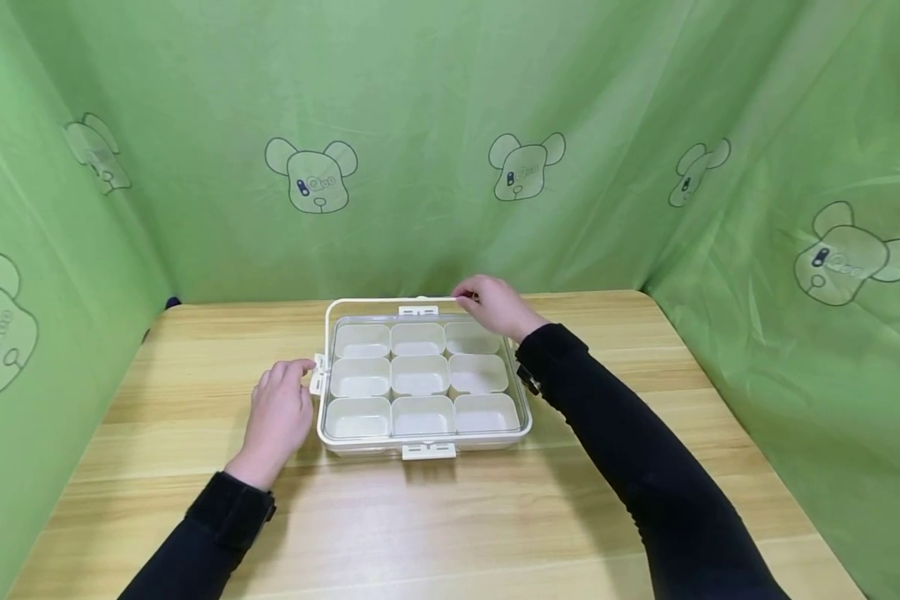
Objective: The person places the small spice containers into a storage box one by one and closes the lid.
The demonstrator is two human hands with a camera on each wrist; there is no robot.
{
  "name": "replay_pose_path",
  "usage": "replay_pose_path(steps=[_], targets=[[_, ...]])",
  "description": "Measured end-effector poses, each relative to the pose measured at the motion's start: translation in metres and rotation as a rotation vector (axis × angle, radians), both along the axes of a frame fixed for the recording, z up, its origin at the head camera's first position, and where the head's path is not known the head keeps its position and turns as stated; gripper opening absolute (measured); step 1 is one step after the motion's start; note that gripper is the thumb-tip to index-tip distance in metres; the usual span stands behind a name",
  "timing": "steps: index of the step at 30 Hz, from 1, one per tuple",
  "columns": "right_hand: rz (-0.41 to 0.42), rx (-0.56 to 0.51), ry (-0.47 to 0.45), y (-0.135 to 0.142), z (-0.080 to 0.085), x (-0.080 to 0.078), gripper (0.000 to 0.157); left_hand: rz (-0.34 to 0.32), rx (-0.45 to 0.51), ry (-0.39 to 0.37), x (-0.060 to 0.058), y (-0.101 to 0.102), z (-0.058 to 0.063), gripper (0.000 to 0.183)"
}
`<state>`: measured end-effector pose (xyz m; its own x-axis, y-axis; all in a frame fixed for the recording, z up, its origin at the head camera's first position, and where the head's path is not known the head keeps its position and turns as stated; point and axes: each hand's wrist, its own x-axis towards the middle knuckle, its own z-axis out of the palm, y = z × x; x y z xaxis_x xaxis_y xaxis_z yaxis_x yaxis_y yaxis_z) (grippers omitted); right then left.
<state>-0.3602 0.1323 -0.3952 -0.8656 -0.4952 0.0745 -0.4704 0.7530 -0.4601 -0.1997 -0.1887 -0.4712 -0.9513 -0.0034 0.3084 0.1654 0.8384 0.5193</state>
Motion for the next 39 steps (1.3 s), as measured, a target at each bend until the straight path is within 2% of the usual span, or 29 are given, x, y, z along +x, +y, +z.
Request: replay_pose_path(steps=[6,13,20,28,33,39], targets=[[-0.005,0.009,-0.014,0.000,-0.011,-0.009,0.020,-0.004,0.001,-0.003,0.001,0.001,0.001,0.035],[0.018,0.028,-0.064,0.002,-0.012,-0.005,0.029,-0.004,-0.007,0.000,0.000,0.000,0.001,0.035],[0.042,0.047,-0.068,0.006,-0.015,-0.004,0.032,0.002,-0.017,-0.004,0.000,0.001,0.003,0.035],[0.043,0.040,-0.037,0.016,-0.007,0.010,0.034,0.000,-0.014,-0.002,0.002,0.002,0.005,0.035],[-0.028,0.055,-0.016,0.023,-0.004,0.031,0.037,-0.002,-0.013,0.025,0.004,0.004,0.008,0.034],[-0.224,0.051,-0.096,0.023,-0.010,0.059,0.052,-0.003,-0.001,0.035,0.002,0.013,0.014,0.030]])
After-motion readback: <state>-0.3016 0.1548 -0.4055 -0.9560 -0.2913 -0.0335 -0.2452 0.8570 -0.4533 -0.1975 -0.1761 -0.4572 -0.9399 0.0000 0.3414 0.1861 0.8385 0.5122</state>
